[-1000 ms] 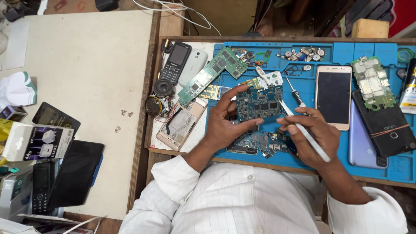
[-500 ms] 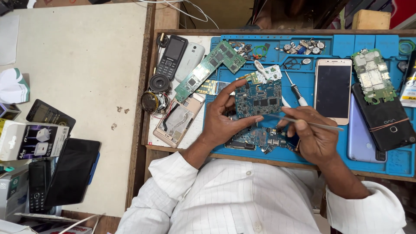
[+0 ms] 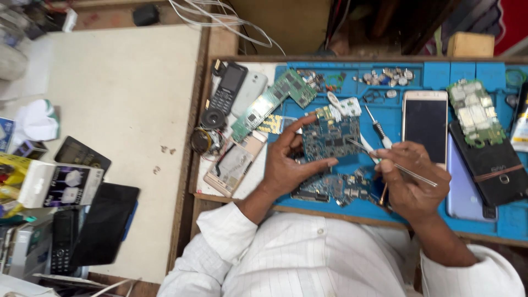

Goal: The person holds a disassembled phone motherboard over a blue repair mat and scrubs its surface with a toothbrush, turning the board over to clean different sides. They also use a thin metal probe to work on the board and set it back on the mat among other phone parts.

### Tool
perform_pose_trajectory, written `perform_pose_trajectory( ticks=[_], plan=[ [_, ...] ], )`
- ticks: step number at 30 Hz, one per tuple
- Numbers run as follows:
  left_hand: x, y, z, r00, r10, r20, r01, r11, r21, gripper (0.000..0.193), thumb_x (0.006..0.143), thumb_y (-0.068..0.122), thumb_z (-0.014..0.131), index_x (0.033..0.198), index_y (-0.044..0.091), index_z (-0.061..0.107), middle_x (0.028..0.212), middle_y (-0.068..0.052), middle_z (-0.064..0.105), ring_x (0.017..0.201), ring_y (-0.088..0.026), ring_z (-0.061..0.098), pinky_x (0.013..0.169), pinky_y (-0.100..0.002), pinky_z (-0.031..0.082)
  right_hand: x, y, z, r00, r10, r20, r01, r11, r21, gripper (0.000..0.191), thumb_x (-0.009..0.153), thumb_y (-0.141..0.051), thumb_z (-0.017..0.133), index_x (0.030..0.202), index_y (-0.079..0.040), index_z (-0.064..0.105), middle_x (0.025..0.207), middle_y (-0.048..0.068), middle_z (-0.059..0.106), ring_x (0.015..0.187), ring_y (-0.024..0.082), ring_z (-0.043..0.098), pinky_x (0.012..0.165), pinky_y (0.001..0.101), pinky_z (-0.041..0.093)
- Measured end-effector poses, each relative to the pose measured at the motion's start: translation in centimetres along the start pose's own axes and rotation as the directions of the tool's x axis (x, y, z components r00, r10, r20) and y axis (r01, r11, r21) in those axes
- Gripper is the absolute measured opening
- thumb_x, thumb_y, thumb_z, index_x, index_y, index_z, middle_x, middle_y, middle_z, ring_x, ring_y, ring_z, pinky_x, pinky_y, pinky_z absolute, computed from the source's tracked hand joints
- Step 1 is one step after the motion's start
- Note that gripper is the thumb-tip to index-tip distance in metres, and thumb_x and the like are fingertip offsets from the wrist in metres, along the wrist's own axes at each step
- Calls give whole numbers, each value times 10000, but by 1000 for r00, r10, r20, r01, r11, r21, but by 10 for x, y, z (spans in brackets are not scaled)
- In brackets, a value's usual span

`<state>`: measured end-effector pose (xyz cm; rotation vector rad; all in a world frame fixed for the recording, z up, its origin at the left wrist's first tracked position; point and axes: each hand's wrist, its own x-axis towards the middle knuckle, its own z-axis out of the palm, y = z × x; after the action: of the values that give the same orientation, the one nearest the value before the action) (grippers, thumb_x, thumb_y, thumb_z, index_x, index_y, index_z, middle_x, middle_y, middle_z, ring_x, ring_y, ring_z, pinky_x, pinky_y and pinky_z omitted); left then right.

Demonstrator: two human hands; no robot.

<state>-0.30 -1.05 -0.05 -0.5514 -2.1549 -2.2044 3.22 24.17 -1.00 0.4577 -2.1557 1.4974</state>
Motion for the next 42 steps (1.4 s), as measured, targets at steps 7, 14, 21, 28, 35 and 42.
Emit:
perform_pose_trajectory(
  ticks=[7,14,21,28,35,42],
  plan=[
    [3,-5,-2,1000,3,-10,-3,1000,-25,797,821,61,898,1488,66,462,1208,-139,731,1141,-180,723,964,-294,630,5,-3,5,997,-27,77,31,998,-57,141,1024,-123,667,1093,-24,740,955,73,775,826,117,746,1030,396,503],
    [7,-6,-1,991,0,-133,-16,992,-126,798,838,8,876,1496,60,428,1226,-157,721,1165,-202,716,979,-287,606,12,-10,8,992,-41,117,45,998,-32,144,1016,-107,649,1095,-20,733,924,76,780,839,126,748,1060,432,501],
    [11,-5,-3,951,-131,-281,60,967,-248,821,864,-47,797,1529,63,329,1163,-186,734,1065,-219,735,895,-289,619,21,-16,8,928,-98,359,235,903,-361,179,926,-101,732,1102,-126,754,1052,28,759,942,170,720,1117,479,425],
    [14,1,-1,945,-157,-286,70,953,-294,835,872,-50,769,1553,61,298,1160,-193,733,1079,-221,735,915,-317,638,28,-20,10,907,-36,420,286,784,-551,456,772,-47,693,1211,-159,747,1198,8,731,1121,206,675,1133,504,363],
    [12,-1,-2,979,-76,-190,36,978,-206,858,874,-49,779,1574,59,294,1199,-187,736,1105,-206,730,940,-287,610,31,-13,21,942,79,327,207,629,-750,331,910,-286,718,1186,-108,753,1011,70,720,926,253,660,927,462,430],
    [12,-4,-3,979,-93,-182,54,976,-212,827,867,-53,786,1552,43,333,1184,-176,738,1091,-198,733,929,-284,616,28,-3,19,957,55,285,175,674,-717,277,933,-232,693,1171,-102,750,1008,76,703,901,231,682,913,450,423]
  ],
)
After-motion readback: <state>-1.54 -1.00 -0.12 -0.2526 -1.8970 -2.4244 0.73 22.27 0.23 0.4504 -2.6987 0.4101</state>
